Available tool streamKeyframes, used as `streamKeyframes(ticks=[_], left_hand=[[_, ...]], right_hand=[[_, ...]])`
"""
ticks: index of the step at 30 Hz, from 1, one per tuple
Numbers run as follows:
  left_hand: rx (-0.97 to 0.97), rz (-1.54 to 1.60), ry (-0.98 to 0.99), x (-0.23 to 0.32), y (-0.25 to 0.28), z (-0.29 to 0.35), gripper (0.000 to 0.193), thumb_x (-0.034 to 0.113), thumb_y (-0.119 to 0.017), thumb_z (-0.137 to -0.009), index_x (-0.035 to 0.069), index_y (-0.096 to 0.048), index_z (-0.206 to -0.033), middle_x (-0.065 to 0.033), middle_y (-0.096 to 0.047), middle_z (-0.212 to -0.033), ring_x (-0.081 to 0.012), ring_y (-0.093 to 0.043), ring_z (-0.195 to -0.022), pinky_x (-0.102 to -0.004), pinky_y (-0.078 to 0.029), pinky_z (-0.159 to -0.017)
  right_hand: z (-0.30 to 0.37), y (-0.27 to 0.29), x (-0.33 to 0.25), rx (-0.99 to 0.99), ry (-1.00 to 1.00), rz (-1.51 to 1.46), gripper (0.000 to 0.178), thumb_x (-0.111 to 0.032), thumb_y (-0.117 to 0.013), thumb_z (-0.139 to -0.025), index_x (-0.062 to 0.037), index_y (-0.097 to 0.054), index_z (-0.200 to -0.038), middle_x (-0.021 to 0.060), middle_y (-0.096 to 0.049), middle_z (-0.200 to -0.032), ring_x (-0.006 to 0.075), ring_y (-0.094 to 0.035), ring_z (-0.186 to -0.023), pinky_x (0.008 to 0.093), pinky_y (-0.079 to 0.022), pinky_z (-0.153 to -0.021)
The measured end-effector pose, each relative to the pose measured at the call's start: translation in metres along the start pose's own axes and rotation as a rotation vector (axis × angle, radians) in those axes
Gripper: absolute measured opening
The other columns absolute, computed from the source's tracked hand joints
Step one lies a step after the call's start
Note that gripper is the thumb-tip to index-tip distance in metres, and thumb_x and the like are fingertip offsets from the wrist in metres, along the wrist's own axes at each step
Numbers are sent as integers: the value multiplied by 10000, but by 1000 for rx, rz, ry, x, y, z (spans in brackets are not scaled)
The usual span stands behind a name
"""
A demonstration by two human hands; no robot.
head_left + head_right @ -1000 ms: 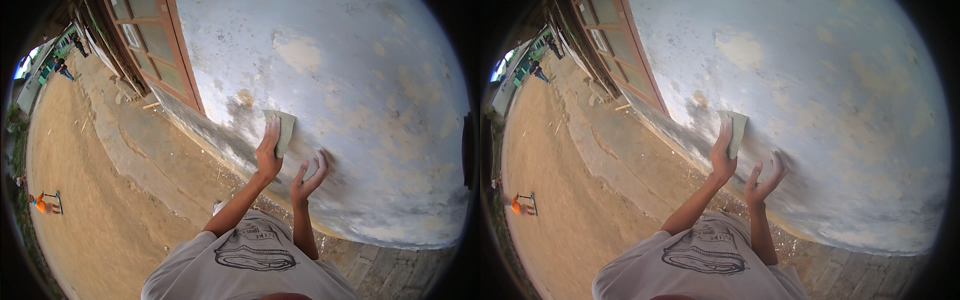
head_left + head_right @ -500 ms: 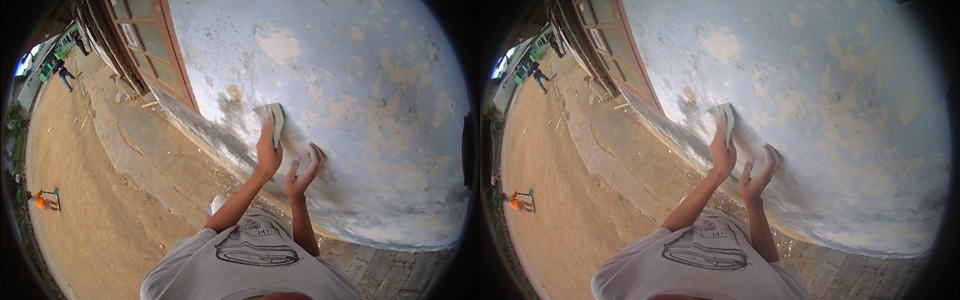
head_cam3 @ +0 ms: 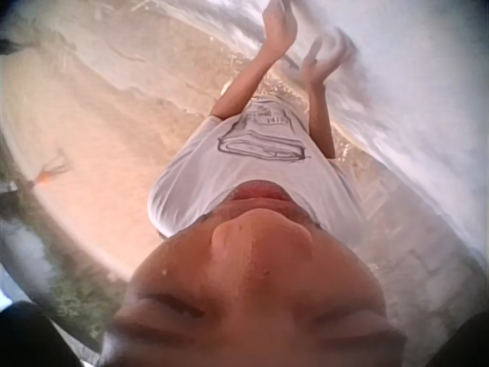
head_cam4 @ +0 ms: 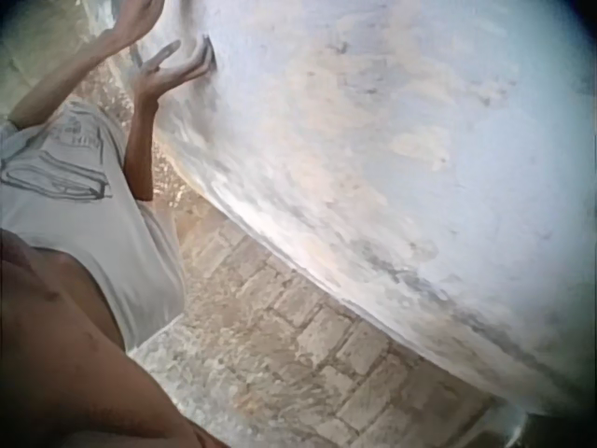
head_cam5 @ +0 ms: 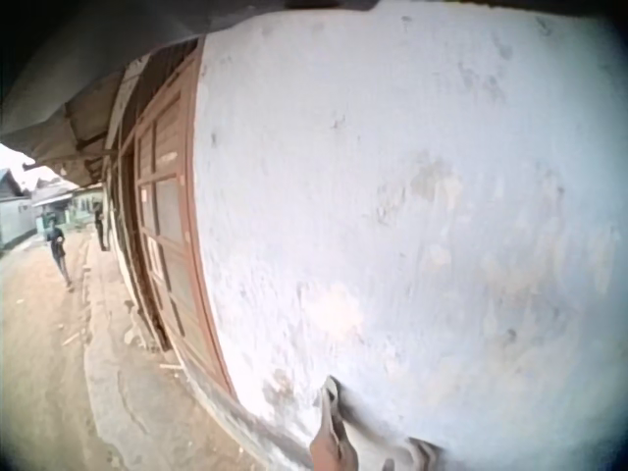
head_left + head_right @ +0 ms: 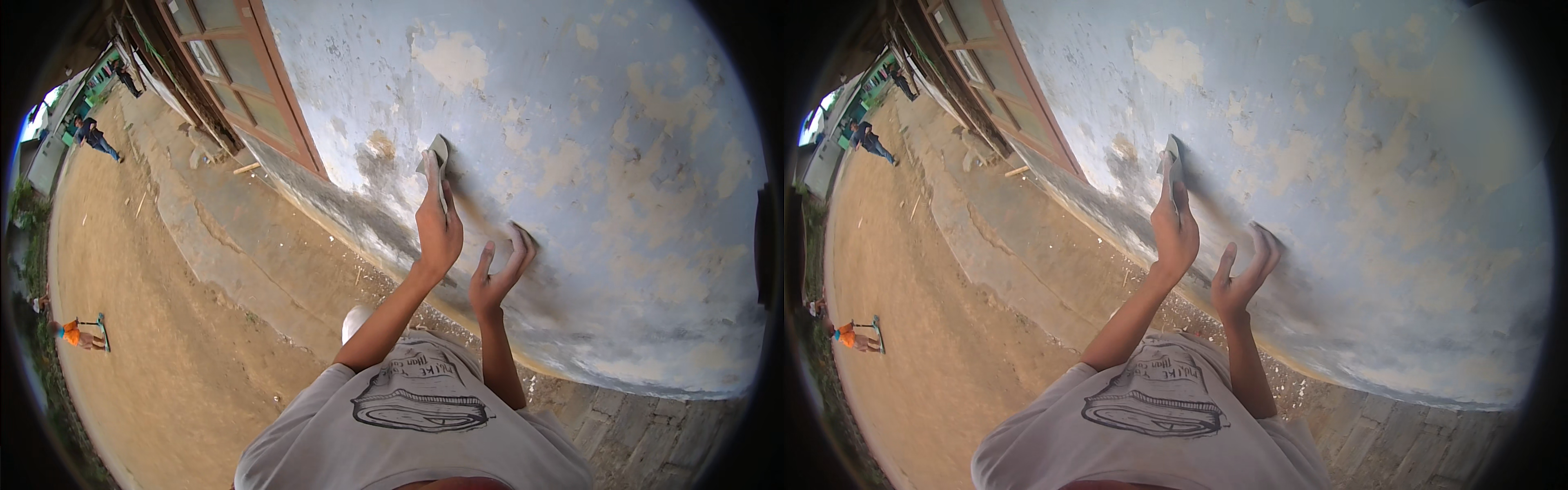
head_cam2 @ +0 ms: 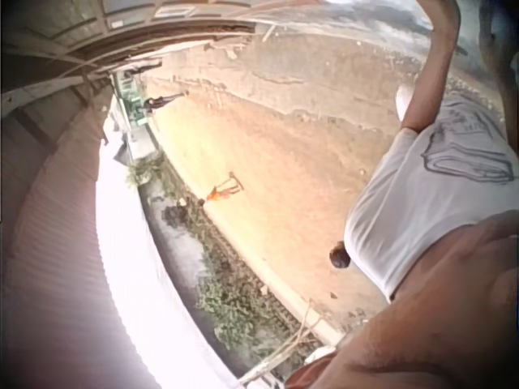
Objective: The person sands the exterior wall of a building using a piece of sandpaper held by hand, moving the sandpaper in circular and sweeping motions across the surface.
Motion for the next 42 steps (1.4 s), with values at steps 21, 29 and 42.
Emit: streamKeyframes(ticks=[21,29,42], left_hand=[[-109,36,-356,-17,-37,18,854,-162,-439,-890,-38,-82,-1655,-393,-99,-1667,-523,-91,-1563,-577,-152,-1279],[-1,45,-374,-57,7,-38,756,-73,-524,-974,-32,-179,-1645,-322,-269,-1651,-460,-287,-1511,-519,-282,-1211],[-192,-120,-495,-70,7,-42,887,-169,-482,-877,14,-119,-1665,-276,-108,-1712,-452,-76,-1583,-615,-88,-1288]], right_hand=[[31,-22,10,72,-271,-29,434,-36,-521,-1032,-25,-462,-1461,173,-481,-1473,322,-486,-1343,444,-456,-1024],[46,8,8,125,-356,35,398,-121,-494,-1081,-33,-460,-1467,151,-449,-1492,296,-486,-1350,449,-462,-1054],[69,-23,5,51,-470,-109,377,-224,-487,-1113,-36,-496,-1439,136,-516,-1434,262,-512,-1340,435,-459,-1082]])
Point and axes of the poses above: each hand's wrist, its own z-axis away from the middle knuckle, its own y-axis out of the back of the hand, x = y × z, the point moved 9 cm from there along -z, towards the middle knuckle
